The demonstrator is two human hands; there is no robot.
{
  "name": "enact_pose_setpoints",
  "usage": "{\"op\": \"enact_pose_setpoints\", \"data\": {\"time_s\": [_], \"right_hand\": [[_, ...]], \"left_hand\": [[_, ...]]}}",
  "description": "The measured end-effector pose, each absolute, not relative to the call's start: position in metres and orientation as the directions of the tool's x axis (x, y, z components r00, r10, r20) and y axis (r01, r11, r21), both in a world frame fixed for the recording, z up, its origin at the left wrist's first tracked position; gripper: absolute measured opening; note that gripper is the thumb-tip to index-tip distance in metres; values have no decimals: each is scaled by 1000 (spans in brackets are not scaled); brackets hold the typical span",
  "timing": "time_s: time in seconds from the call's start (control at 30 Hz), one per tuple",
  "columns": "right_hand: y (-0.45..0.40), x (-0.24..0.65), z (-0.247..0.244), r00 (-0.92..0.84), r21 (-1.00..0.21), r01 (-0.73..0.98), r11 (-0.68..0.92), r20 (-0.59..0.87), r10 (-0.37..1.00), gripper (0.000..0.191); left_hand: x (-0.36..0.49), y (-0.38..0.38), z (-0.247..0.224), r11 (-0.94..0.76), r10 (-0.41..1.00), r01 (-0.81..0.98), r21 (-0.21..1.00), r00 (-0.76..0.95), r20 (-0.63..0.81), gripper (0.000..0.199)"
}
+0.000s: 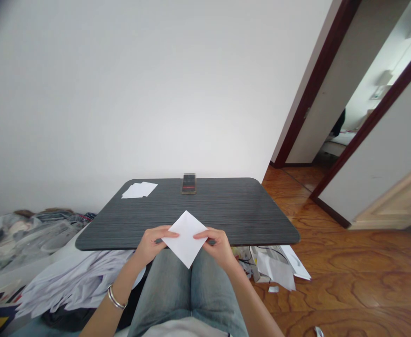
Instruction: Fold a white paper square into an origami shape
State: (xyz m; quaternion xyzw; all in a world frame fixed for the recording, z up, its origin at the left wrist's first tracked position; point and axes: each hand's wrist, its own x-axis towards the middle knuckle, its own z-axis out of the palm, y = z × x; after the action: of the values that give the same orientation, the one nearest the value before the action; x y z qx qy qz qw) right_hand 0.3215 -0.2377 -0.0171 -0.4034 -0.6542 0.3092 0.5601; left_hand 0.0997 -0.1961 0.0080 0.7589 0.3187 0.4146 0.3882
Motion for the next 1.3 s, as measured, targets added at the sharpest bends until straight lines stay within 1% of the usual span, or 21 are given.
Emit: {"op": "enact_pose_setpoints", "data": {"time_s": [0.1, 0.23, 0.3, 0.4, 0.5, 0.6, 0.83, 1.07, 1.2, 1.3], "right_hand": [[-238, 323, -18, -60, -839, 202, 505, 504, 862, 11], [-237, 323, -18, -23, -840, 179, 512, 517, 856, 8], [-236, 322, -17, -7, -851, 142, 506, 510, 860, 6], [-234, 321, -13, -17, -869, 40, 494, 494, 869, 3], [-234, 322, -8, -61, -883, -39, 467, 468, 881, 9], [-234, 322, -8, -78, -894, -57, 444, 447, 891, 12], [-231, 319, -20, 40, -895, -20, 446, 445, 895, 5], [-235, 315, -16, 108, -902, -41, 430, 424, 899, 4], [-237, 312, -16, 138, -912, -98, 397, 383, 913, 5], [-238, 310, -17, 145, -909, -106, 404, 387, 910, 7]], "left_hand": [[97, -195, 5, -503, 809, 138, 853, 423, 409, 11], [97, -197, 5, -483, 829, 83, 872, 362, 425, 8], [99, -199, 6, -455, 844, 51, 889, 342, 413, 6], [104, -202, 9, -404, 861, -11, 915, 333, 384, 4], [108, -204, 9, -363, 868, -61, 930, 340, 361, 6], [110, -204, 7, -333, 873, -74, 940, 353, 337, 10], [110, -203, -1, -338, 886, -89, 937, 306, 349, 19], [110, -202, 0, -368, 890, -94, 925, 253, 380, 6], [113, -201, -4, -354, 899, -108, 929, 233, 370, 6], [114, -202, -7, -345, 905, -104, 933, 226, 360, 8]]}}
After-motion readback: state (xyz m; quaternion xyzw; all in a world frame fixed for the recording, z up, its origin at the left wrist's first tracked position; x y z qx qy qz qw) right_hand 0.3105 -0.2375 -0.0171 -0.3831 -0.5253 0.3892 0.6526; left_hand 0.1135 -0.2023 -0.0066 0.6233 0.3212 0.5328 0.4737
